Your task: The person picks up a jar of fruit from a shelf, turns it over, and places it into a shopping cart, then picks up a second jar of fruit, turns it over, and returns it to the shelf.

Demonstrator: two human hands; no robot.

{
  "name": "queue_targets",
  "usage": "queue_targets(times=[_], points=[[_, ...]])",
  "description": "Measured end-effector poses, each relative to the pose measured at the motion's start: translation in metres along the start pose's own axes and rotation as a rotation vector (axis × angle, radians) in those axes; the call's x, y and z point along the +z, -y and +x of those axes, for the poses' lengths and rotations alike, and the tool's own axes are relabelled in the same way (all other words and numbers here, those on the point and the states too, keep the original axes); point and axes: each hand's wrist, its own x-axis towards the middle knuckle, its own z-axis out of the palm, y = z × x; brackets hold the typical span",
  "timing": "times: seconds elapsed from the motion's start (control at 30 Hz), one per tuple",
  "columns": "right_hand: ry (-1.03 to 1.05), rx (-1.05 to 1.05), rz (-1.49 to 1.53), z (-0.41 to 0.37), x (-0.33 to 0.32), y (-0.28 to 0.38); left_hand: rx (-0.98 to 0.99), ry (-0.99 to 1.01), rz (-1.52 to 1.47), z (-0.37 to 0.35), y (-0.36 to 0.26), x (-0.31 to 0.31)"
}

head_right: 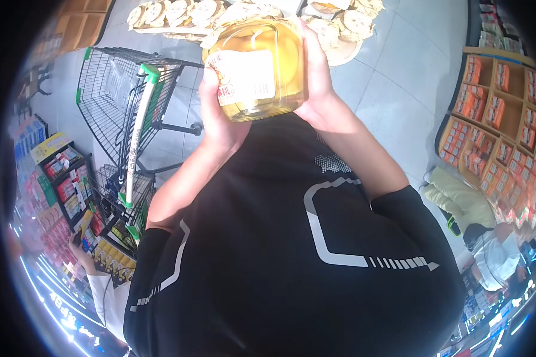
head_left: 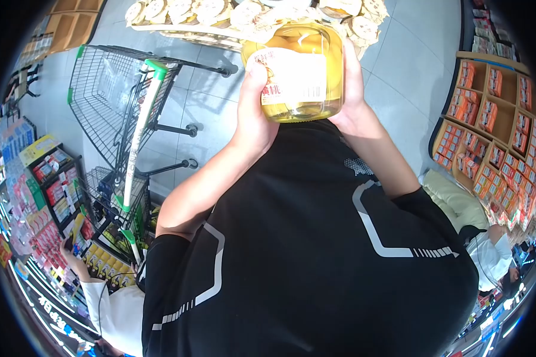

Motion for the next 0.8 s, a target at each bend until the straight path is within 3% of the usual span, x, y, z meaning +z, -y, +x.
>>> queue_targets(times=[0.1,0.17,0.3,0.6,0.67,0.8], points=[[-0.003,0.033,0.02,0.008,0.004,-0.011,0.015,-0.062,-0.024,-0.001,-0.008,-0.009],[0.37,0.097,0.382,0.019,-0.01,-0.021,0.019,-0.077,-0.026,-0.001,-0.013,-0.016],[0.39,0.118,0.408,0.026,0.002,-0.033,0.048,-0.055,0.001,-0.004,-0.026,-0.028],[0.317,0.122,0.338,0.027,0.039,-0.053,0.049,-0.036,-0.064,-0.008,-0.045,-0.059],[-0.002,0.033,-0.075,0.021,0.061,-0.053,0.038,-0.013,-0.082,-0.008,-0.047,-0.068],[-0.036,-0.048,-0.14,0.019,0.07,-0.061,0.043,0.027,-0.108,-0.007,-0.054,-0.075]])
